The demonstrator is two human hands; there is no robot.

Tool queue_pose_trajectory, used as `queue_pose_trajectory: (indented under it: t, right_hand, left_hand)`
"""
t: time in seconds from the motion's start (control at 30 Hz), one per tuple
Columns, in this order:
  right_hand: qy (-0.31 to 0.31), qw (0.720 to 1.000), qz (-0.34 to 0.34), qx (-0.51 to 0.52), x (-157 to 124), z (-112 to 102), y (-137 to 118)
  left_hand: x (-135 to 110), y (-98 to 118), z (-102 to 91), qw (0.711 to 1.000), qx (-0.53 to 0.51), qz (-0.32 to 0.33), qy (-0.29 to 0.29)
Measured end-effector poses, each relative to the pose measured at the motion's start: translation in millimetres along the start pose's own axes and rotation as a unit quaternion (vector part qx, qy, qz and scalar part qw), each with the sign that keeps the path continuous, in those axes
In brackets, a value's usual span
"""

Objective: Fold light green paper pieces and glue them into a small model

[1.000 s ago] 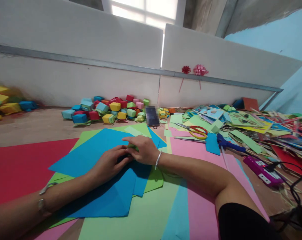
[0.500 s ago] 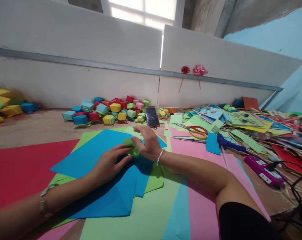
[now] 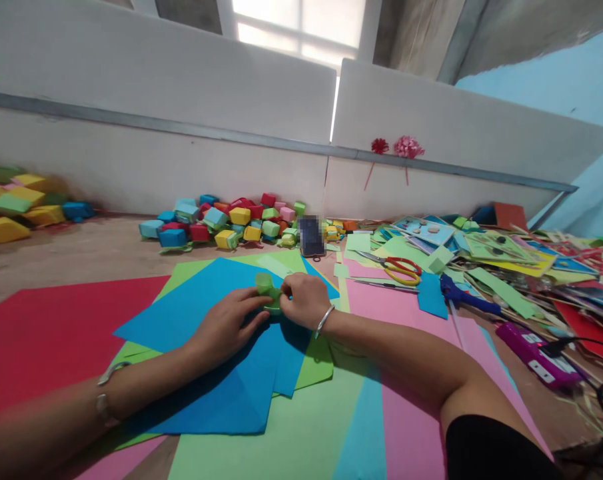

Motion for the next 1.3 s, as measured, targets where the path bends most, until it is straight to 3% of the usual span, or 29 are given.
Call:
queue_pose_trajectory:
  t: [0.17,0.23,0.37,0.57,0.7,1.0,1.3]
  right_hand:
    - [-0.025,0.997,-0.055,-0.049,-7,2,-18]
    - [-0.032,0.998,-0.056,-0.024,-8,4,-19]
    - [-0.034,0.995,-0.007,0.096,-3,7,-4]
    - [0.004,0.982,0.081,0.168,7,18,24]
    - [0.003,0.982,0.096,0.165,8,19,28]
    - [-0.053,0.991,0.060,0.107,8,13,20]
    - [-0.034,0.994,0.047,0.088,5,11,13]
  left_hand:
    - [2,4,2.5,0.999,0.010,0.014,-0.030]
    - [2,6,3.6,0.999,0.003,0.021,-0.031]
    - [2,4,5.7,0.999,-0.004,0.021,-0.032]
    - [1,0,4.5,0.999,0.014,-0.005,-0.038]
    - [0,0,3.7,0.999,0.024,-0.009,-0.036]
    - [-2,0,3.8,1.000,0.016,-0.003,-0.023]
    - [0,4,1.6,1.000,0.015,0.006,-0.027]
Point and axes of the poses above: each hand's wrist, its own x-axis towards the middle knuckle, its own z-axis out of the palm, y = z × x, the point moved 10 cm from there along x, towards the middle knuckle, and after that the axes turned 2 degrees about z, right-handed, at the moved point
